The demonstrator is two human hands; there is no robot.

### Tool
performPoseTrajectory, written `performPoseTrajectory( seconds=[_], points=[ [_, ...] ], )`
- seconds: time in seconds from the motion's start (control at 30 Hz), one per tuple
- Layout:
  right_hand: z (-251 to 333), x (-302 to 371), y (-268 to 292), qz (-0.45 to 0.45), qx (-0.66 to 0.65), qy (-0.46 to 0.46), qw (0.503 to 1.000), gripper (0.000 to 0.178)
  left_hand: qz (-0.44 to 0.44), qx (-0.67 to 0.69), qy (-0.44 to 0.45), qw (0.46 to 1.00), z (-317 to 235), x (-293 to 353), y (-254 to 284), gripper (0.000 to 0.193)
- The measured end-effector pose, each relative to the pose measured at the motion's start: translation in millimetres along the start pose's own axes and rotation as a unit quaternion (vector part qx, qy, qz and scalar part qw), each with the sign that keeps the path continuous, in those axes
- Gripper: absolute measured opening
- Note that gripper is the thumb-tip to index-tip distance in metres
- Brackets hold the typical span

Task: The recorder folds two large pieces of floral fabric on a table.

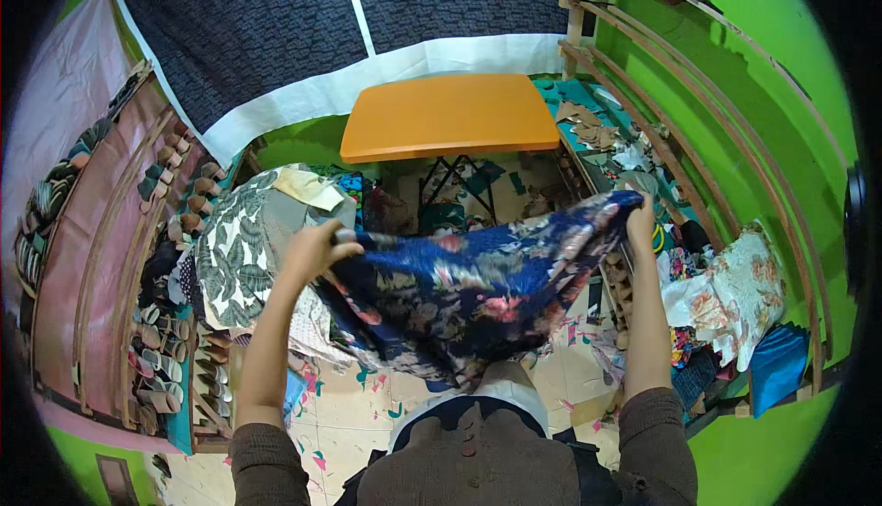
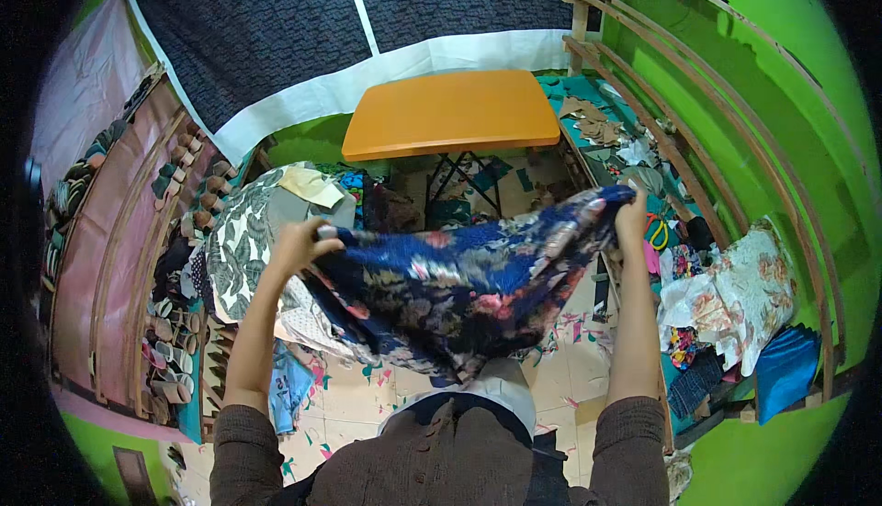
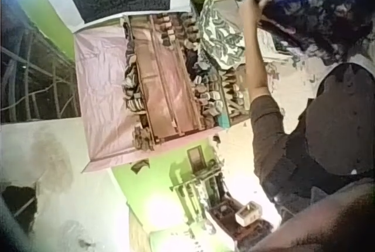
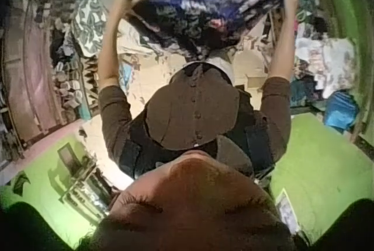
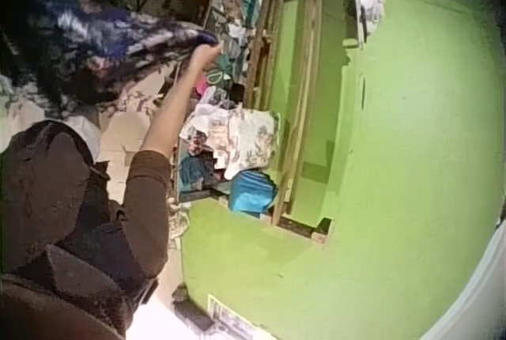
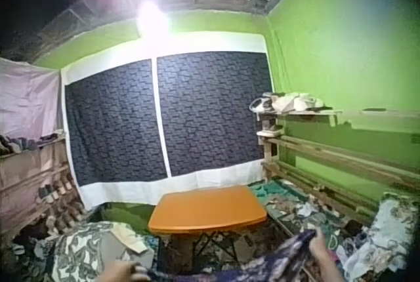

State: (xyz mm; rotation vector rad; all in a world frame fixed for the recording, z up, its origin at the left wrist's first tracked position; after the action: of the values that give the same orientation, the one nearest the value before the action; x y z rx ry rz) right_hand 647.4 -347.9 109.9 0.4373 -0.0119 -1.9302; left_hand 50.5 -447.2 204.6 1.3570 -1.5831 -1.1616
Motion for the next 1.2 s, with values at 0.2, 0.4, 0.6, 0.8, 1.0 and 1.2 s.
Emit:
performPoseTrajectory(
  seconds=[0.2, 0.4, 0.6, 0.8, 1.0, 1.2],
  points=[
    [16, 27, -78, 0.295, 0.403, -0.05, 0.865, 0.07, -0.17, -0.105, -0.124, 0.972, -63, -21, 60, 0.033],
    [147, 141, -272, 0.52, 0.155, 0.14, 0.828, 0.091, -0.157, -0.191, -0.392, 0.886, -184, -64, 22, 0.041],
    [17, 116, -265, 0.362, 0.175, 0.17, 0.9, 0.047, -0.251, -0.215, -0.383, 0.862, -184, -103, 71, 0.044],
    [-85, 122, -289, 0.482, 0.265, 0.07, 0.832, 0.032, -0.347, -0.252, -0.363, 0.827, -202, -115, 140, 0.042],
    [-103, 60, -316, 0.394, 0.105, -0.03, 0.913, 0.029, -0.314, -0.243, -0.239, 0.886, -135, -169, 147, 0.043],
    [-33, -116, -227, 0.122, 0.09, 0.066, 0.986, 0.03, -0.321, -0.257, -0.13, 0.902, -26, -177, 137, 0.045]
  ],
)
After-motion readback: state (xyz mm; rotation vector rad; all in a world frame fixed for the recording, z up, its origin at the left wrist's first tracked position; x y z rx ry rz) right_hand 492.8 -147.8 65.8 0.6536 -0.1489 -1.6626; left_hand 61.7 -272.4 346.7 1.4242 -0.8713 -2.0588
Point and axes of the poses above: each hand's wrist, its own x-axis away from the middle knuckle, its own y-axis out of the back of the hand, z = x × y, the point moved 10 cm from there along -x, towards the middle knuckle, and after that the axes turned 9 degrees about z, right-handed, at the moved point
